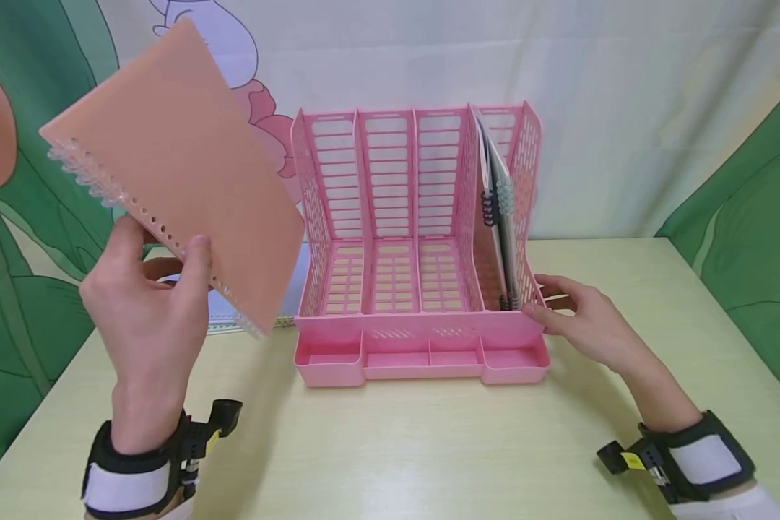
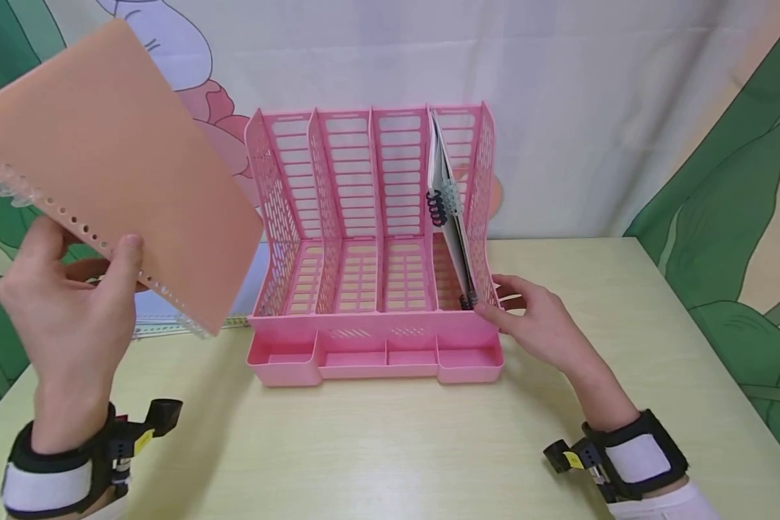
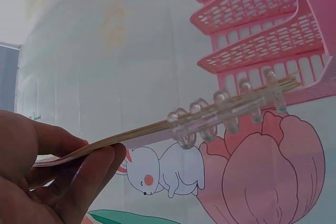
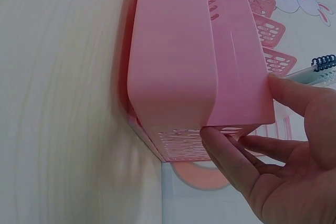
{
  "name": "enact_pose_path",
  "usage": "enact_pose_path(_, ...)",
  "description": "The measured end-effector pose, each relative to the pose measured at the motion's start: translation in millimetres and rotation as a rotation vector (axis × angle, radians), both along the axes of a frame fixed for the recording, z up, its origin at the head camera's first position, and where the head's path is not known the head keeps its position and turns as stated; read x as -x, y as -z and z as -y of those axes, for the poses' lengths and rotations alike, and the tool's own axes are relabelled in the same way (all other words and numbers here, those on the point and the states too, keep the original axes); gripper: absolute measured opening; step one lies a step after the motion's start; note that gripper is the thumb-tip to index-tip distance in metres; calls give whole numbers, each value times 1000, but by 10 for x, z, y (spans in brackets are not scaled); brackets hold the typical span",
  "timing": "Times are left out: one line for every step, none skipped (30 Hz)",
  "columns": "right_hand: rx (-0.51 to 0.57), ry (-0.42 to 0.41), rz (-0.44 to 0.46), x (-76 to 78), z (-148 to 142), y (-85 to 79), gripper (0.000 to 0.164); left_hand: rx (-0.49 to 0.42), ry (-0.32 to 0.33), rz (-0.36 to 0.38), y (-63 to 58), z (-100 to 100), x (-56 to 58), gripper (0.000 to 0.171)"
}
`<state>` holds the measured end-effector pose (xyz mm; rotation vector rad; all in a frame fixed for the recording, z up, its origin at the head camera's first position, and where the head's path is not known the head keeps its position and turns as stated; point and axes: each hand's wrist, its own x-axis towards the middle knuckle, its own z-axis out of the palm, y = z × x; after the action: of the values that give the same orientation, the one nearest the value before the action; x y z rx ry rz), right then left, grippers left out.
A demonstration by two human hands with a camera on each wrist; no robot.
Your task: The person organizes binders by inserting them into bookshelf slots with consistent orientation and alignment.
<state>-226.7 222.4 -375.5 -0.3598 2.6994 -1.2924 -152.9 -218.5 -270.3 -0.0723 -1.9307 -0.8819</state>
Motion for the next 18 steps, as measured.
enact_pose_path(-3, 1, -2, 0, 1, -2, 72, -10, 1, -1, -5, -8, -1, 31)
enact_pose_path(-3, 2, -2, -1, 2, -5, 72, -18, -1, 3, -8, -16, -5, 31)
enact_pose_path(-1, 3, 0, -2, 1, -7, 72, -24, 1, 3, -13, -25, -9, 32)
enact_pose_path(-1, 5, 1, -4, 0, -9, 73, -29, 2, 7, -17, -35, -14, 32)
enact_pose_path(2, 5, 4, -5, 1, -11, 73, -25, 6, 9, -20, -41, -21, 32)
enact_pose_path(5, 6, 6, -5, 2, -14, 73, -23, 15, 10, -21, -48, -26, 31)
enact_pose_path(8, 7, 8, -3, 3, -14, 73, -19, 23, 12, -21, -52, -30, 32)
enact_pose_path(9, 9, 12, -3, 4, -13, 74, -16, 30, 15, -19, -58, -32, 32)
enact_pose_path(11, 11, 16, -3, 5, -12, 74, -13, 36, 15, -17, -63, -34, 32)
enact_pose_path(11, 12, 19, -3, 6, -11, 75, -9, 40, 16, -13, -69, -34, 32)
enact_pose_path(12, 13, 21, -4, 8, -11, 75, -9, 43, 15, -11, -76, -33, 32)
enact_pose_path(12, 13, 21, -5, 9, -11, 75, -17, 45, 14, -10, -85, -31, 31)
enact_pose_path(9, 13, 20, -6, 10, -10, 75, -18, 44, 15, -11, -94, -32, 30)
enact_pose_path(9, 13, 19, -8, 11, -11, 75, -21, 42, 13, -14, -104, -36, 30)
enact_pose_path(9, 14, 18, -10, 11, -14, 75, -24, 41, 9, -20, -114, -41, 30)
enact_pose_path(7, 12, 17, -10, 14, -15, 75, -29, 38, 7, -22, -119, -50, 30)
enact_pose_path(7, 11, 17, -9, 14, -15, 75, -32, 35, 6, -24, -122, -63, 30)
enact_pose_path(7, 11, 18, -8, 15, -15, 75, -38, 36, 4, -28, -125, -74, 30)
